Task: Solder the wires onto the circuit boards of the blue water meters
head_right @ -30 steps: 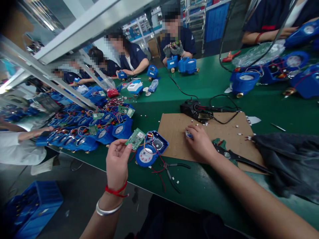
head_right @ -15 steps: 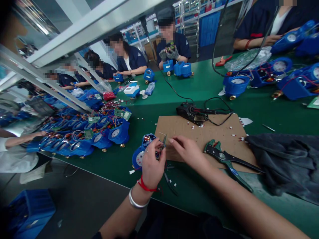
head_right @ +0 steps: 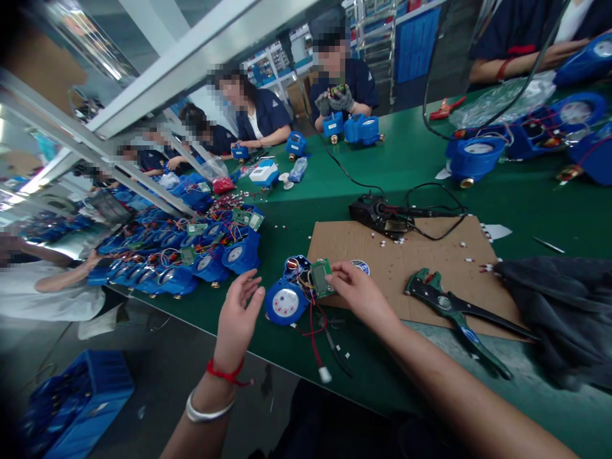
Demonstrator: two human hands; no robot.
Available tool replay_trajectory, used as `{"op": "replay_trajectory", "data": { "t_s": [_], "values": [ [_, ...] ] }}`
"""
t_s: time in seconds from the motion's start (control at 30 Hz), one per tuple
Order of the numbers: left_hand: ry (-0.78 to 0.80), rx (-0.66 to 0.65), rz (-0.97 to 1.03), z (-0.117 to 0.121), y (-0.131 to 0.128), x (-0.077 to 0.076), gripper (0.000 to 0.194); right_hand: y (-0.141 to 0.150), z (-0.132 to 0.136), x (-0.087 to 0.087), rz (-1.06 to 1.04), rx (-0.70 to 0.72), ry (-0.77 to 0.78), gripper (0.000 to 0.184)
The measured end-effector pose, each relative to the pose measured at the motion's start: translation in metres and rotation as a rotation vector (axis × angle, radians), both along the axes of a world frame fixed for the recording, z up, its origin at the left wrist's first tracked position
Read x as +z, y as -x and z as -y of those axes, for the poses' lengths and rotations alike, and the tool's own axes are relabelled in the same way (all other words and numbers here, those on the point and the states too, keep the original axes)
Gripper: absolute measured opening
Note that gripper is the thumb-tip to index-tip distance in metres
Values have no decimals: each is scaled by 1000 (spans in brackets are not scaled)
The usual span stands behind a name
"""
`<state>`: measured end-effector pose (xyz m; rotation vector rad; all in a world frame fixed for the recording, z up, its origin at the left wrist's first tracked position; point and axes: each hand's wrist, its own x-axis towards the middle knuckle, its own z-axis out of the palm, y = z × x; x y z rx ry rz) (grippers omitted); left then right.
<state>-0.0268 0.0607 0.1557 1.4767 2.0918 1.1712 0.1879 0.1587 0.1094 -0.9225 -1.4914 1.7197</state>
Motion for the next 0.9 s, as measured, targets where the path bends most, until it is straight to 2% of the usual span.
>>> {"op": "replay_trajectory", "data": {
  "t_s": [0.13,0.2,0.37,0.57,0.7,0.8,0.9],
  "values": [
    [335,-131,190,-22,28,-23,46,-1,1,1,102,-44,-84,27],
    [407,-176,290,-31,30,-33,52,-1,2,1,121,-70,-116,28],
    [342,-120,452,-37,20,-45,57,-3,2,2,40,-109,-55,28],
    [233,-138,351,-41,14,-42,54,-11,-2,5,37,-151,1,31],
    [139,-193,229,-65,5,-36,53,-23,-13,0,36,-214,56,39],
    [111,-231,151,-88,-9,-37,53,-33,-24,-8,158,-264,7,39],
    [114,-247,124,-105,-21,-45,52,-44,-33,-15,297,-291,-66,33]
  ]
}}
